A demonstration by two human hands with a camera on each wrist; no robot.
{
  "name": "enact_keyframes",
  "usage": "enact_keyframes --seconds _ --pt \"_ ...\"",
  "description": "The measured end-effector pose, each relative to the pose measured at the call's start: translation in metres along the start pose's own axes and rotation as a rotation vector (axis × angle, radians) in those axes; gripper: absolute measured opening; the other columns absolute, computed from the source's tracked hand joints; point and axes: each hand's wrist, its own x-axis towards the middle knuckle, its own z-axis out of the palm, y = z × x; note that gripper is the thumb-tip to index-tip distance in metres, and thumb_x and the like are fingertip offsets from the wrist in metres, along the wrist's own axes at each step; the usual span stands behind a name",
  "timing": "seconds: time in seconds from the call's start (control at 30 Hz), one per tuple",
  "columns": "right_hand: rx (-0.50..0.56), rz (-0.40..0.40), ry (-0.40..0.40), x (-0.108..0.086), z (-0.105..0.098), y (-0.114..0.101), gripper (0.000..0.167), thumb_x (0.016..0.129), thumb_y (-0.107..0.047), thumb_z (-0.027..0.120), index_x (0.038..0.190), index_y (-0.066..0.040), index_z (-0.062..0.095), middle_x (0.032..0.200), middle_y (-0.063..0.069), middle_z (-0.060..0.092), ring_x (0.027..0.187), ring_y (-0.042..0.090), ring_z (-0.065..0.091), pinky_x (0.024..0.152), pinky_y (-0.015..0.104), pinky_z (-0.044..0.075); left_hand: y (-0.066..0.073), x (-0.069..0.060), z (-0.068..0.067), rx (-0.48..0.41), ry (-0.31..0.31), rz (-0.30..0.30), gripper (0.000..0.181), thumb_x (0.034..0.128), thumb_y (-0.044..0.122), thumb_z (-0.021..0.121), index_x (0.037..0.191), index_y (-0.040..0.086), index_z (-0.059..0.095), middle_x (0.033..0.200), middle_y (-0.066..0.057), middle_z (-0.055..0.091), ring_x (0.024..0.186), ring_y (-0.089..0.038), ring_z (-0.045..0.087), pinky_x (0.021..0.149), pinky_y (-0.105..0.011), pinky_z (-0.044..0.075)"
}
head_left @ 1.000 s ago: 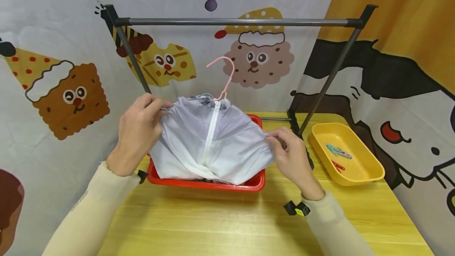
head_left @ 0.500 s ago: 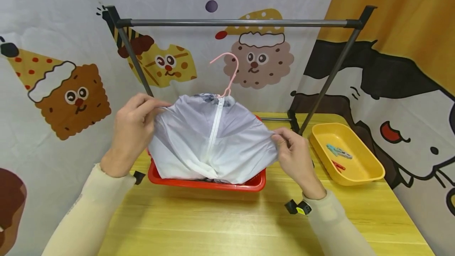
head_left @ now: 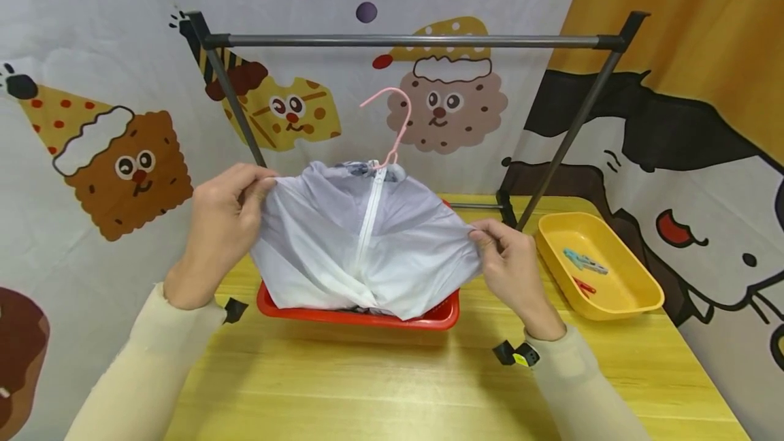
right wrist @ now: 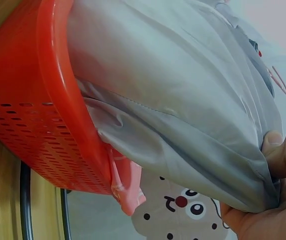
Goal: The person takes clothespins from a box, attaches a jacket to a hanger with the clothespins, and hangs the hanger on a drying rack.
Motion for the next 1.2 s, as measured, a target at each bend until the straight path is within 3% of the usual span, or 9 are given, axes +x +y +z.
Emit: enact_keyframes --seconds 0.3,0.53,0.77,1.0,1.2 --pt "0.001 -0.028 0.021 0.004 -0.003 0.004 0.015 0.112 -0.002 0.074 0.103 -0.004 0.086 0.066 0.005 0.063 0.053 0.006 0.045 0.048 0.02 0.037 0.007 0.003 0.003 0.001 -0.067 -0.002 0.01 0.1118 0.006 0.077 0.109 0.001 0.085 0.095 -0.013 0.082 0.073 -0.016 0.055 0.069 -0.015 0.038" --pt "-0.009 -0.023 0.03 0.007 -0.009 0.006 0.017 0.114 -0.004 0.073 0.101 -0.005 0.084 0.066 0.004 0.061 0.054 0.006 0.048 0.049 0.02 0.04 0.009 0.006 0.004 -0.007 -0.1 -0.025 0.009 0.1101 0.009 0.08 0.112 0.003 0.087 0.097 -0.012 0.083 0.076 -0.019 0.06 0.072 -0.009 0.039" --pt "-0.019 -0.016 0.032 0.008 -0.011 0.009 0.019 0.116 -0.006 0.07 0.101 -0.005 0.081 0.067 0.003 0.056 0.053 0.007 0.047 0.049 0.021 0.039 0.005 0.004 0.001 0.044 -0.132 -0.04 0.011 0.111 0.013 0.08 0.113 0.004 0.086 0.099 -0.012 0.084 0.077 -0.02 0.063 0.075 -0.006 0.041" --pt "-0.032 -0.014 0.035 0.009 -0.011 0.013 0.019 0.116 -0.004 0.068 0.101 -0.003 0.08 0.067 0.003 0.055 0.053 0.006 0.045 0.049 0.021 0.038 -0.002 0.001 -0.004 0.053 -0.162 -0.057 0.009 0.1093 0.013 0.082 0.115 0.006 0.085 0.089 -0.008 0.075 0.074 -0.018 0.056 0.069 -0.009 0.041" --pt "-0.021 -0.003 0.031 0.015 -0.015 0.018 0.018 0.116 -0.003 0.068 0.104 -0.002 0.08 0.074 0.009 0.065 0.058 0.008 0.048 0.051 0.021 0.038 -0.007 0.001 -0.007 0.036 -0.186 -0.07 0.014 0.1092 0.012 0.083 0.121 0.006 0.085 0.104 -0.012 0.084 0.083 -0.024 0.072 0.08 0.002 0.043"
